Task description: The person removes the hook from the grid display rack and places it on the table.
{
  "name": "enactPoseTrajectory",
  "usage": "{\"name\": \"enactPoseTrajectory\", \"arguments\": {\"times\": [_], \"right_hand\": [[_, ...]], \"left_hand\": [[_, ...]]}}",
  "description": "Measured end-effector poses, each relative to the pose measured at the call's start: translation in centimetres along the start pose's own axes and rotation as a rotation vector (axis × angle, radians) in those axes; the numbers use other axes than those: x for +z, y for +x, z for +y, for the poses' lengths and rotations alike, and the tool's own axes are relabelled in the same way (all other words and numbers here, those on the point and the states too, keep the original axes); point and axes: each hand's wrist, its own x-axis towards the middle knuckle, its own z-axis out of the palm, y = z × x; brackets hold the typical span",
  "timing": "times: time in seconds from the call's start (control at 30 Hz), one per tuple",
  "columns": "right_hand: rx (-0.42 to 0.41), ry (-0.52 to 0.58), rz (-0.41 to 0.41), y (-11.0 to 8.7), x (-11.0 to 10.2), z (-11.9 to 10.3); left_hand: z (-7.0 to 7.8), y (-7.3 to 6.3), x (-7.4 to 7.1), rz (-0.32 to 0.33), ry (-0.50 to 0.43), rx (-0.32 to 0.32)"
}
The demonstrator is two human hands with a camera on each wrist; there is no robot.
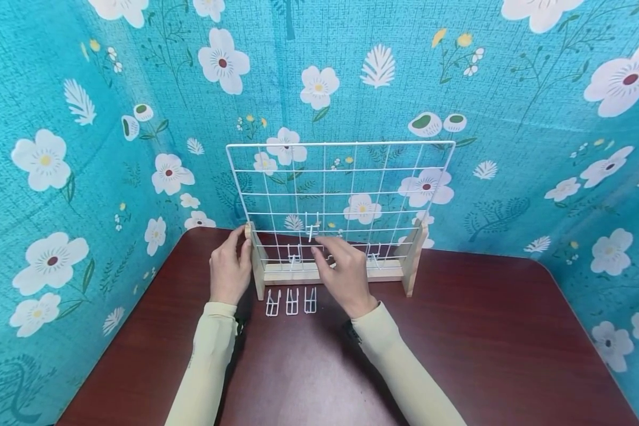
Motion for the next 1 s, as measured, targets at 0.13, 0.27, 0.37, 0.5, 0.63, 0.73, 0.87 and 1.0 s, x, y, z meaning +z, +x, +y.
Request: {"name": "enactPoseTrajectory", "arguments": {"times": [0.13, 0.27, 0.37, 0.5, 0.63, 0.73, 0.87, 1.0], "right_hand": [[-0.011, 0.012, 0.011, 0.2, 0.1, -0.2], [-0.02, 0.016, 0.03, 0.4, 0.3, -0.4], [-0.024, 0.027, 0.041, 0.6, 0.4, -0.4], [-0.033, 0.043, 0.049, 0.7, 0.6, -0.4], [-0.038, 0.027, 0.058, 0.8, 0.7, -0.3], [-0.037, 0.007, 0.059, 0.9, 0.7, -0.3], [-0.036, 0.006, 0.059, 0.9, 0.8, -0.4], [-0.05, 0.006, 0.058, 1.1, 1.0, -0.3]], "left_hand": [[0.0, -0.1, 0.0, 0.001, 0.0, -0.006], [0.1, 0.0, -0.1, 0.0, -0.006, -0.003], [0.1, 0.0, 0.0, 0.002, -0.002, 0.003], [0.1, 0.0, 0.0, 0.004, 0.007, 0.003], [0.2, 0.0, 0.0, 0.004, 0.003, 0.001], [0.2, -0.1, 0.0, 0.0, 0.001, -0.001], [0.1, -0.2, 0.1, 0.0, 0.004, 0.002], [0.1, -0.1, 0.1, 0.005, -0.002, 0.007]]}}
